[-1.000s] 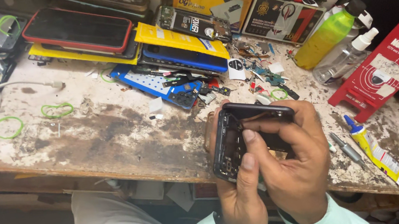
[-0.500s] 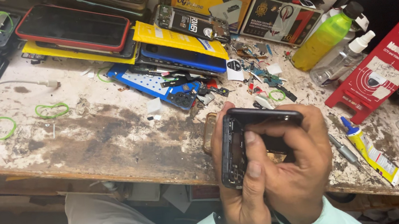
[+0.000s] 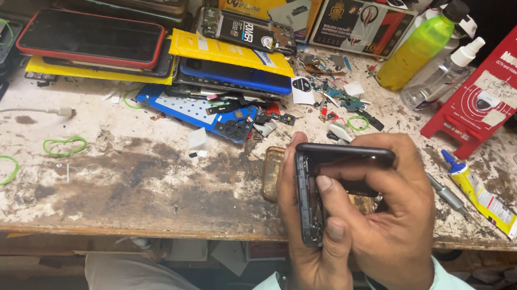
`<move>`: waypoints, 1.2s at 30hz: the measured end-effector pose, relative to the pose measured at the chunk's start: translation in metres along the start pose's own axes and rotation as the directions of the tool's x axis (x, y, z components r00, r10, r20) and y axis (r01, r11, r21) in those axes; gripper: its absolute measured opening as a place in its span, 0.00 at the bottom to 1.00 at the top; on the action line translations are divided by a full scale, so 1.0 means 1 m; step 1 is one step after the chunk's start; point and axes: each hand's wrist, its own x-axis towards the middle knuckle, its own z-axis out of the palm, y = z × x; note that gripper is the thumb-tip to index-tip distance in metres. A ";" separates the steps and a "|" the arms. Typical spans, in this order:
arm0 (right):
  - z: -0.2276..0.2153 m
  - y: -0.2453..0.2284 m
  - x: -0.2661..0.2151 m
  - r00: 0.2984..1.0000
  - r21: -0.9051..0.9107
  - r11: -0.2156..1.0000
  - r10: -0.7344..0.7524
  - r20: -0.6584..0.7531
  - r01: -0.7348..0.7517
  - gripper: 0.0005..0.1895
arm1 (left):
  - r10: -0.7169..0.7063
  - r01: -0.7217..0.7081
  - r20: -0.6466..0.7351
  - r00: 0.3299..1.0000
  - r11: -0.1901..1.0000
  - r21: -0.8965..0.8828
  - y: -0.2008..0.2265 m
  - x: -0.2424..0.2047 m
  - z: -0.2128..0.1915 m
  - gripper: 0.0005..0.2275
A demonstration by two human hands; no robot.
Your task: The person applies adhesive tape to the back cover of a disassembled smartphone. They then align and press the back cover onto the phone's chassis, securing it in place. Finally, they use a screwdriver to tighten screws on the back of the device.
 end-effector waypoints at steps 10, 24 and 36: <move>-0.006 -0.003 0.002 0.994 -0.100 0.989 -0.105 0.040 0.109 0.11 | 0.006 -0.006 0.019 1.000 1.000 0.010 0.000 0.001 0.000 0.33; -0.001 -0.003 0.001 0.999 0.016 1.000 0.026 -0.040 -0.025 0.06 | -0.031 0.027 -0.041 0.999 0.996 -0.086 0.009 0.006 0.008 0.35; -0.009 -0.012 0.005 0.995 -0.193 0.976 -0.102 0.001 0.100 0.09 | 0.048 -0.047 0.009 0.999 0.999 -0.019 0.002 0.005 0.002 0.36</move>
